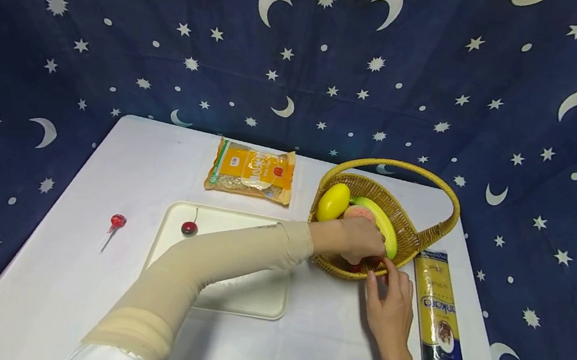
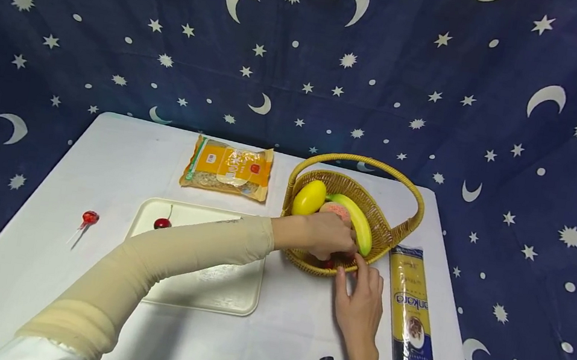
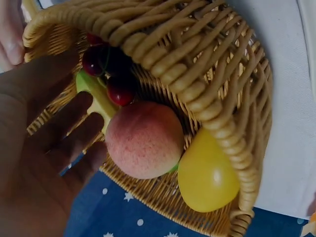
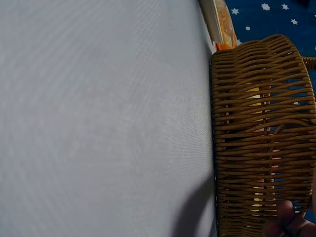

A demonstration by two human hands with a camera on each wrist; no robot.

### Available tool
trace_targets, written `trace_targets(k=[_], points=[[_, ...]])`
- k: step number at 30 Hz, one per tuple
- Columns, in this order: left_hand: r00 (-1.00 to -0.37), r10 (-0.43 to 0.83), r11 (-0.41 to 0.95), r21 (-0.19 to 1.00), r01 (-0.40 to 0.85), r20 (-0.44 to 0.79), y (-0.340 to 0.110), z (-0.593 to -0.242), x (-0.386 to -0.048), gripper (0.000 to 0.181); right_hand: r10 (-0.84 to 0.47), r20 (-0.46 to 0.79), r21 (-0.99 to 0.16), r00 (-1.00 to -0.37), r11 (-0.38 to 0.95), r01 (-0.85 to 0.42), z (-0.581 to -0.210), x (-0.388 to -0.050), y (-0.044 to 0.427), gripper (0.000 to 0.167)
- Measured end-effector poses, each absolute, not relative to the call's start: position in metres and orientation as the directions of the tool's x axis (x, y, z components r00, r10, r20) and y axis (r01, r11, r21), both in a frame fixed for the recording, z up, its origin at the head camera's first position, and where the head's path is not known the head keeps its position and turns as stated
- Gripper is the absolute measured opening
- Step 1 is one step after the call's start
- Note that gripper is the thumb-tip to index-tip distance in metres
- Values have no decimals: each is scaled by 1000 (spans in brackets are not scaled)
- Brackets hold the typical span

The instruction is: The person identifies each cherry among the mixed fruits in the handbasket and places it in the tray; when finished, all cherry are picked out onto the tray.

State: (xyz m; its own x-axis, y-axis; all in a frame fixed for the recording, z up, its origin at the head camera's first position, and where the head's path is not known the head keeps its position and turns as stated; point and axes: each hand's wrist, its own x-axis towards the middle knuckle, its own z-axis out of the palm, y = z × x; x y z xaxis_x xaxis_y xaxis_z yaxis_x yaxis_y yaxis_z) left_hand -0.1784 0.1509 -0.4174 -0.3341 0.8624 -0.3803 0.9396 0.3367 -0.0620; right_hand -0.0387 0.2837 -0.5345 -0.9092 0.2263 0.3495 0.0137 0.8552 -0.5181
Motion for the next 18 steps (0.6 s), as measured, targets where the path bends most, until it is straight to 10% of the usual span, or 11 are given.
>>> trace_targets(k=[18], points=[[-349, 758, 364, -87, 927, -551, 163, -439, -171, 19, 225, 366, -527, -903, 850, -2, -535, -41, 283, 44]])
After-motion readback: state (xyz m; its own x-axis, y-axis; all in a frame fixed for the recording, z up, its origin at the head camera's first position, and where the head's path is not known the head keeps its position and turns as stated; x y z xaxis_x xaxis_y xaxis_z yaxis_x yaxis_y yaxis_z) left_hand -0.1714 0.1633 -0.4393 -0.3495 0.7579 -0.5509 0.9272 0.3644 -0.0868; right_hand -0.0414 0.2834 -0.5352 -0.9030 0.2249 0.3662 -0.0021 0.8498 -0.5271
